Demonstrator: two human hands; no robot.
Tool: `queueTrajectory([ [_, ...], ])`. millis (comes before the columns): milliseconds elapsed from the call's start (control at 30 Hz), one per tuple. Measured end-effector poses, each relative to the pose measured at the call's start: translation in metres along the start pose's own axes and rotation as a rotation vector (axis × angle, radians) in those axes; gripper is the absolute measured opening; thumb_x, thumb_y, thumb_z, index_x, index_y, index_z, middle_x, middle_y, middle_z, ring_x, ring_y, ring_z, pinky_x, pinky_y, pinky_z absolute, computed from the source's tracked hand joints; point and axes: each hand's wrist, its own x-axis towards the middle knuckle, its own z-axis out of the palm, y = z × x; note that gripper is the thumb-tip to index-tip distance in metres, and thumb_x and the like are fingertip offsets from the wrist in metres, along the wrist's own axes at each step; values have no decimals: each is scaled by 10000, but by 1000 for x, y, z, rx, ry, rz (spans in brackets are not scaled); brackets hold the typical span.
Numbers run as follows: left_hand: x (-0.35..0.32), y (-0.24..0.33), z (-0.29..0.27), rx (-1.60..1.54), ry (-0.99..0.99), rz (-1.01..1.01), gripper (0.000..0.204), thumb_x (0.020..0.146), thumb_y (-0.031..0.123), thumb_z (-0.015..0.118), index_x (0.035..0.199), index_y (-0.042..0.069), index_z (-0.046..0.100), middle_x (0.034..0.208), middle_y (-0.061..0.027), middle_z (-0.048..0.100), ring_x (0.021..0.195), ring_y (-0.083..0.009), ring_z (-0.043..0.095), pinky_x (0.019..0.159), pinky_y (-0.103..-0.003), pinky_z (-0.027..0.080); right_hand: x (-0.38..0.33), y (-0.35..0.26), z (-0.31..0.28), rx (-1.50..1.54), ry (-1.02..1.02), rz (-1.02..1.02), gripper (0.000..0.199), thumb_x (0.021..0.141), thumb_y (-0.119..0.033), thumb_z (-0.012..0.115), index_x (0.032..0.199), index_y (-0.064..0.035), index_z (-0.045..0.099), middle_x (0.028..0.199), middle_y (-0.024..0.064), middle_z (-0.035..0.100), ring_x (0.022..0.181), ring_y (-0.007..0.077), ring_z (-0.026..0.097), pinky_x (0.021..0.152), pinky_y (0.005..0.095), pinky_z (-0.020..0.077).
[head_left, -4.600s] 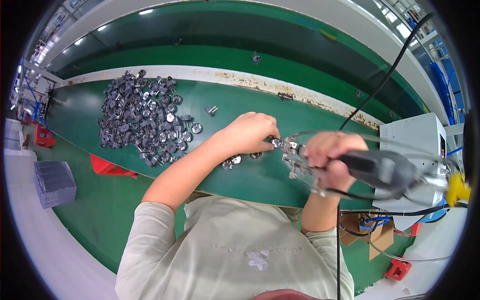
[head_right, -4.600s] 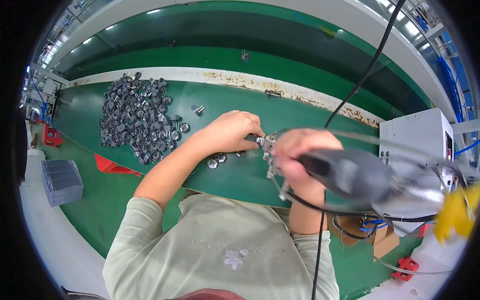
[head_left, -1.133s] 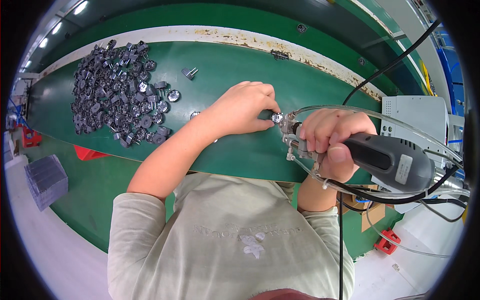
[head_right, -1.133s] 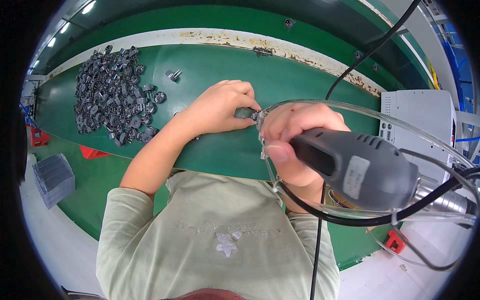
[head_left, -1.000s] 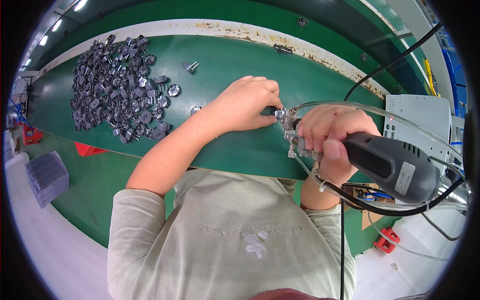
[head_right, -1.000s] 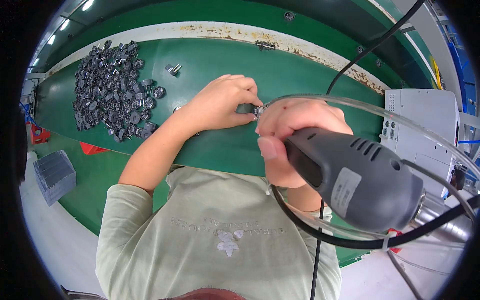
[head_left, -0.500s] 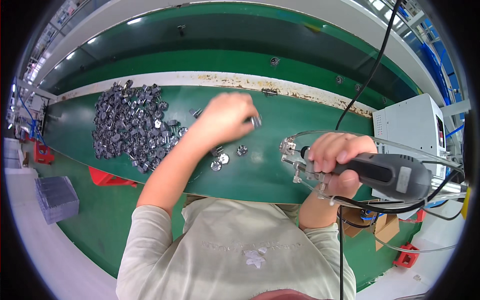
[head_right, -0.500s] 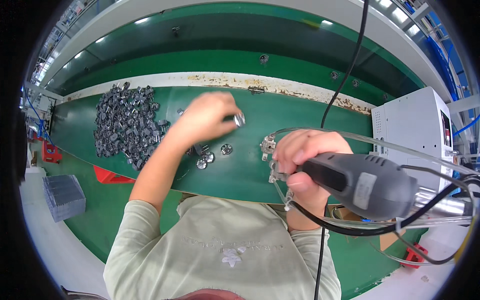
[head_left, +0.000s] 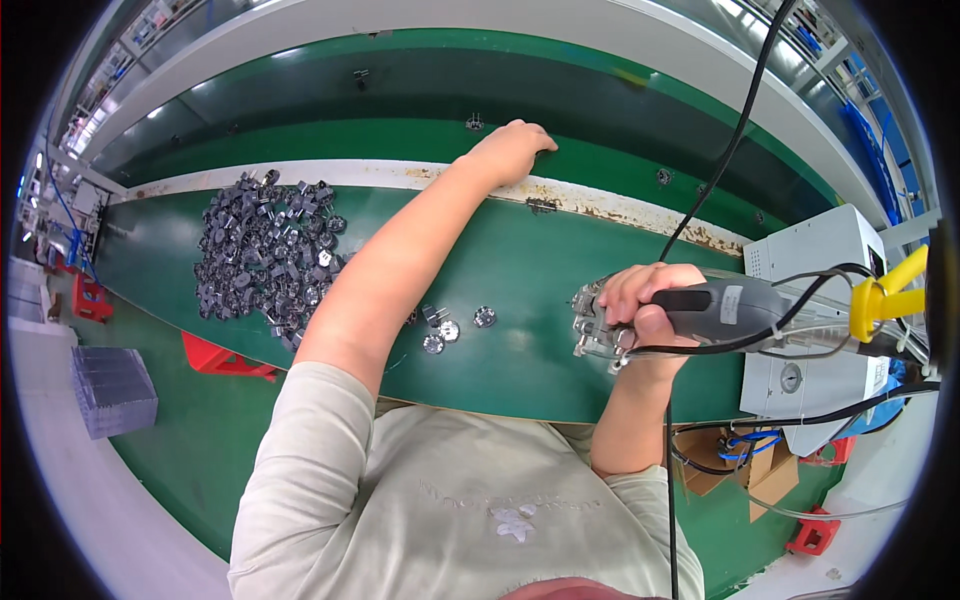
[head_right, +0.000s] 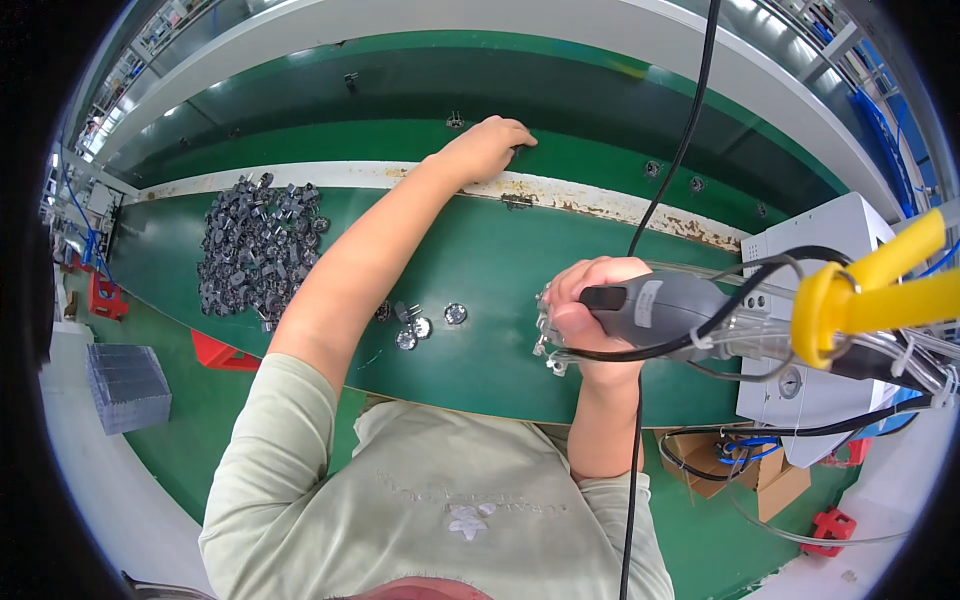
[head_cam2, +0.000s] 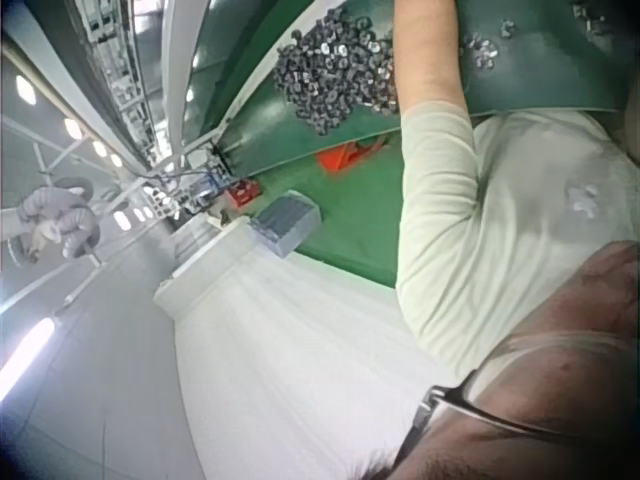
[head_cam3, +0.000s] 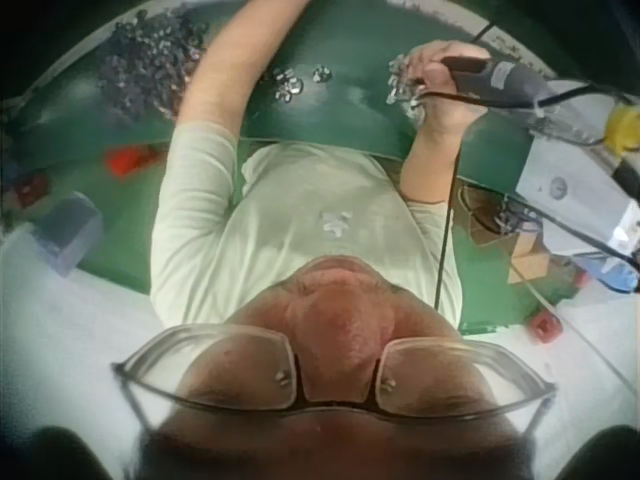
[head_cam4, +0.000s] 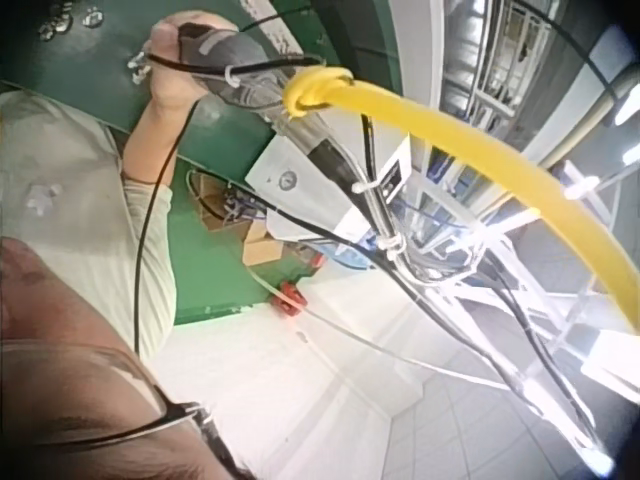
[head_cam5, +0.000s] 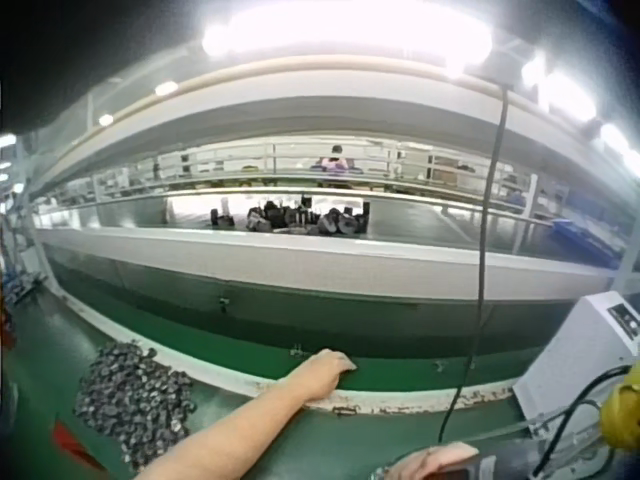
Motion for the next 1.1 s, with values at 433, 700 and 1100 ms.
queueTrajectory([
  [433,-150,153,-23,-15,-111,73,375,698,362,837,862,64,678,851,-69,636,854,-281,640,785,-380,499,0,-9,-5,39,-2,1,291,830,-51,786,889,-57,501,654,66,575,560,168,564,589,370,532],
  [700,-159,130,-32,-255,-102,71,303,726,250,809,970,94,721,947,-50,620,946,-261,605,843,-390,464,-3,5,4,6,-110,-26,244,840,9,729,896,-40,496,669,65,585,570,154,561,591,352,547],
  [1100,-164,126,-27,-255,-112,69,266,750,252,808,964,109,743,948,-23,620,945,-236,596,832,-374,451,-3,13,4,-28,-154,-11,266,829,-5,757,897,-35,501,666,60,578,557,151,549,582,351,545],
])
